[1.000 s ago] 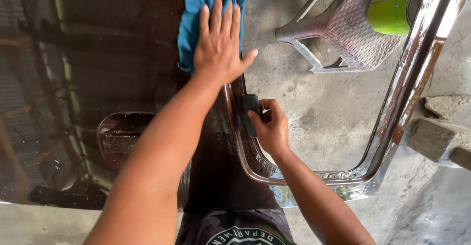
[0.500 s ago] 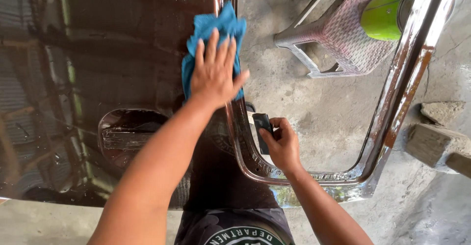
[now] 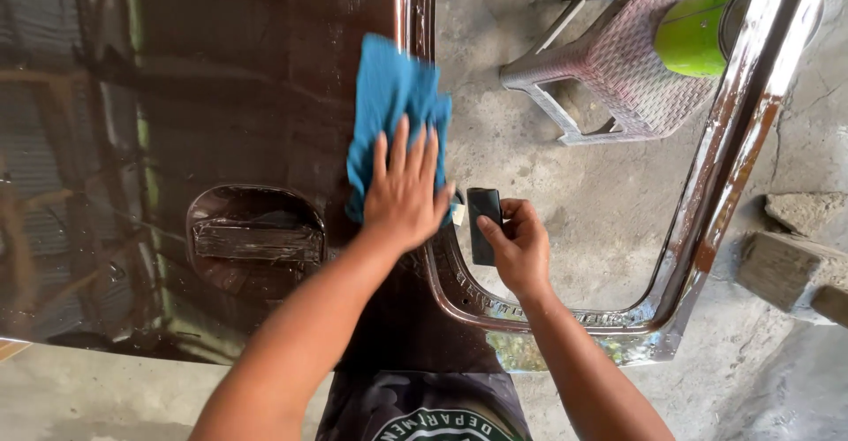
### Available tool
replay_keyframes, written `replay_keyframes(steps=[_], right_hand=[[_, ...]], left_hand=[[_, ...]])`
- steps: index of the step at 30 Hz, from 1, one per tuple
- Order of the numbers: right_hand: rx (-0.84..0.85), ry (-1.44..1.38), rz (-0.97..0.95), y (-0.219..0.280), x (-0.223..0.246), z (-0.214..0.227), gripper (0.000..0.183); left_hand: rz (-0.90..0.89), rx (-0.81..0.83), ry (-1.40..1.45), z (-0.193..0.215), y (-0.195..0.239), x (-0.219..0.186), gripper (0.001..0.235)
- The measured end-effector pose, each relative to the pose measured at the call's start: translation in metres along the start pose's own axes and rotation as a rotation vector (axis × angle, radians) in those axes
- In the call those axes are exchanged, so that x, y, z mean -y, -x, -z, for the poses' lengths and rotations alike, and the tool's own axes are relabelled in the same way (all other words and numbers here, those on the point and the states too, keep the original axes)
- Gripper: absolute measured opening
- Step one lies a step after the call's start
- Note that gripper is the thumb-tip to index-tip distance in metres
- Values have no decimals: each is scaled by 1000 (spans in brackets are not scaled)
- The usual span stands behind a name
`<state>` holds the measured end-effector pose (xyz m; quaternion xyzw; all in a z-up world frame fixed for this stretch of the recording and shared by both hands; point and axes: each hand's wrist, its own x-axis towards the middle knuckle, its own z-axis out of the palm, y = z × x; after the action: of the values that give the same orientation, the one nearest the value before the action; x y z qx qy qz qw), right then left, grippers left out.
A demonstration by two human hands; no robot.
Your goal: Sand the surface of a car door using a sanding block and water.
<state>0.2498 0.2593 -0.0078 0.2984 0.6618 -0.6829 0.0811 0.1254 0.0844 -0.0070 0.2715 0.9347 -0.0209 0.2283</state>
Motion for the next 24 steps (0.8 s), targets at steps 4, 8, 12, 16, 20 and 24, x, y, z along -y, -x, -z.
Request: replay_keyframes(steps=[4,8,12,16,20,24], right_hand=[[8,-5,27,-16,3,-1,29],[54,82,51,-29,11,-20,29],[54,312,37,-36,24,-51,29],[-54,524,146,-54,23,-68,32],[-114,559,314,-107,37,-89,31],[-230,552,512,-177,69,-112,34]], left_hand=[[-121,29,59,-47,59,2,76],[-61,0,114,-12,39,56,73],[184,-235,169,20,-6,123,74],[251,-349,209,40,-37,153,76],[274,-355,214,48,-42,151,77],[289,-337,208,54,-46,152,78]])
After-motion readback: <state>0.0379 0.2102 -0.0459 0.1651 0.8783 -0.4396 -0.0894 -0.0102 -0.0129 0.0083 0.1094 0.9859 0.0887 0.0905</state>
